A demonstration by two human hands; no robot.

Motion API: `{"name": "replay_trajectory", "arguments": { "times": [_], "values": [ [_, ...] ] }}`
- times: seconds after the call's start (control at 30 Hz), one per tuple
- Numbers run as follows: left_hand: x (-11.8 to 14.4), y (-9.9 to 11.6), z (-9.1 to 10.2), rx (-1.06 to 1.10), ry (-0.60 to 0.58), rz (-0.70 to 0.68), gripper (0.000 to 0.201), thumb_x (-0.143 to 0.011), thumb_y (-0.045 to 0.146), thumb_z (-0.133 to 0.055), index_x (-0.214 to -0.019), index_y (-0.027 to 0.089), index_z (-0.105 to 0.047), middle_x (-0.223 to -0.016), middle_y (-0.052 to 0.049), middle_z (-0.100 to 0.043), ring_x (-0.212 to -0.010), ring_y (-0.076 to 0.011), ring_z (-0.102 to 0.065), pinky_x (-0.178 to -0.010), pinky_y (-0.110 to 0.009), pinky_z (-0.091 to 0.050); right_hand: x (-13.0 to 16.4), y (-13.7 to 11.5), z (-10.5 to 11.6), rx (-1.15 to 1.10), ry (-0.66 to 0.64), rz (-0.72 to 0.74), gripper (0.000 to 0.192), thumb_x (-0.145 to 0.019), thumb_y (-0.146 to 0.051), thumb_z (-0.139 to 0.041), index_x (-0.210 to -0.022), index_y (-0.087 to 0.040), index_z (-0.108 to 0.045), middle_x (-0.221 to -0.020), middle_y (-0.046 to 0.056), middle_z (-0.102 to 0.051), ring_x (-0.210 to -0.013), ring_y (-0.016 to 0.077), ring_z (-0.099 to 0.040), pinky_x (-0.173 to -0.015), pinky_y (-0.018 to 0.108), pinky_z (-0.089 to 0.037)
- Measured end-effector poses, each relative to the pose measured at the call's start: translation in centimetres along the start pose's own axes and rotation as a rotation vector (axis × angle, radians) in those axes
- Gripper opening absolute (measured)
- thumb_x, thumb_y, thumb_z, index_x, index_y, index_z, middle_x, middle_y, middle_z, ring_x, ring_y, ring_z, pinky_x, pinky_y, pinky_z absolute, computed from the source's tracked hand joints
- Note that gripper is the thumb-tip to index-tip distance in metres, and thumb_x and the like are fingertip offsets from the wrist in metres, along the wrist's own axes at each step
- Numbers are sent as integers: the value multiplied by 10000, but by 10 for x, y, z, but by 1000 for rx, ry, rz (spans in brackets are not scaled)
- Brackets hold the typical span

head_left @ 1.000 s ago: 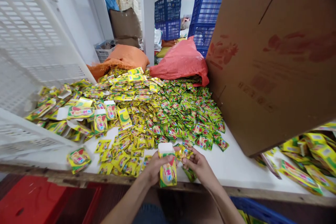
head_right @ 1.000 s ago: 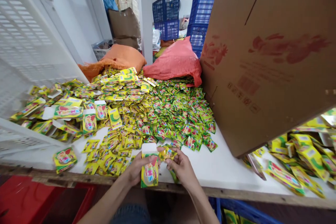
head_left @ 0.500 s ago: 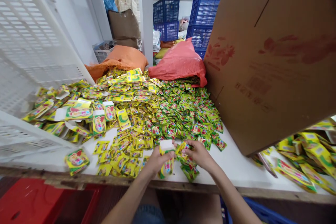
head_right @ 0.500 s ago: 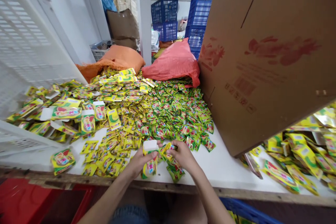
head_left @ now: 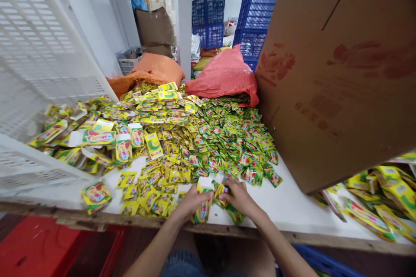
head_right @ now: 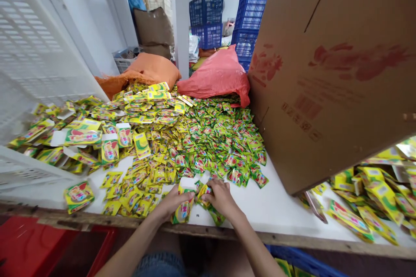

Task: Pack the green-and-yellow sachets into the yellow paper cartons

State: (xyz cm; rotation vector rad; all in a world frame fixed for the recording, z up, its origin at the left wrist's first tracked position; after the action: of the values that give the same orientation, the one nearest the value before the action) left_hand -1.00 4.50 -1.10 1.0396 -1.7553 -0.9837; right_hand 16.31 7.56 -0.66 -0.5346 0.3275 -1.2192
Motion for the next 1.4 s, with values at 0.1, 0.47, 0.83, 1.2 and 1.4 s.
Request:
{"name": "replay_trajectory", "arguments": {
  "times": [0.1, 0.47, 0.83, 1.2, 1.4],
  "values": [
    [1, -1, 3, 2, 18, -9, 422, -644, 352, -706, -993, 128, -632, -806, -55, -701, -764, -209, -621, -706, -287, -456, 2, 0, -3, -1, 14, 15, 202, -709, -349, -598, -847, -205, -566, -893, 37, -602, -917, 237, -507, -777, 350, -325],
    [9, 7, -5, 14, -31, 29, 439, -539, 350, -779, -891, 115, -662, -831, -77, -690, -776, -202, -614, -742, -292, -450, 14, -16, -5, -361, 67, 69, 207, -809, -307, -469, -981, -193, -457, -793, 20, -607, -732, 177, -563, -671, 286, -426],
    [6, 3, -12, -12, -175, 20, 395, -595, 368, -730, -871, 104, -633, -578, -17, -621, -517, -140, -572, -568, -270, -446, 7, -62, 15, -368, 346, 135, 188, -889, -346, -368, -971, -201, -455, -790, 22, -583, -718, 164, -549, -647, 266, -420],
    [5, 7, -15, 15, -231, -5, 258, -603, 309, -722, -739, 123, -605, -559, 0, -588, -514, -123, -554, -551, -248, -443, 0, -54, 4, 112, 398, 380, 186, -847, -195, -424, -1025, -161, -465, -956, 104, -557, -925, 226, -521, -785, 358, -425],
    [5, 4, -13, 49, -225, 8, 278, -572, 321, -739, -724, 128, -610, -583, 7, -573, -525, -123, -547, -572, -263, -454, 13, -74, 20, 41, 198, 485, 124, -856, -214, -415, -957, -179, -477, -885, 70, -540, -851, 209, -483, -768, 353, -399]
  ]
}}
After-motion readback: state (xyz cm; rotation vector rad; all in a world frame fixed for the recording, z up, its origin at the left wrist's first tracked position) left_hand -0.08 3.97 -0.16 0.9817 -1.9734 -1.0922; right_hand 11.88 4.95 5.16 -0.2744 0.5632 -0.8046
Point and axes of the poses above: each hand's wrist, its own x-axis away from the middle knuckle, its own z-axis out of the back of the hand, y = z × x, the point moved 3 cm from there along -x, towards the middle knuckle
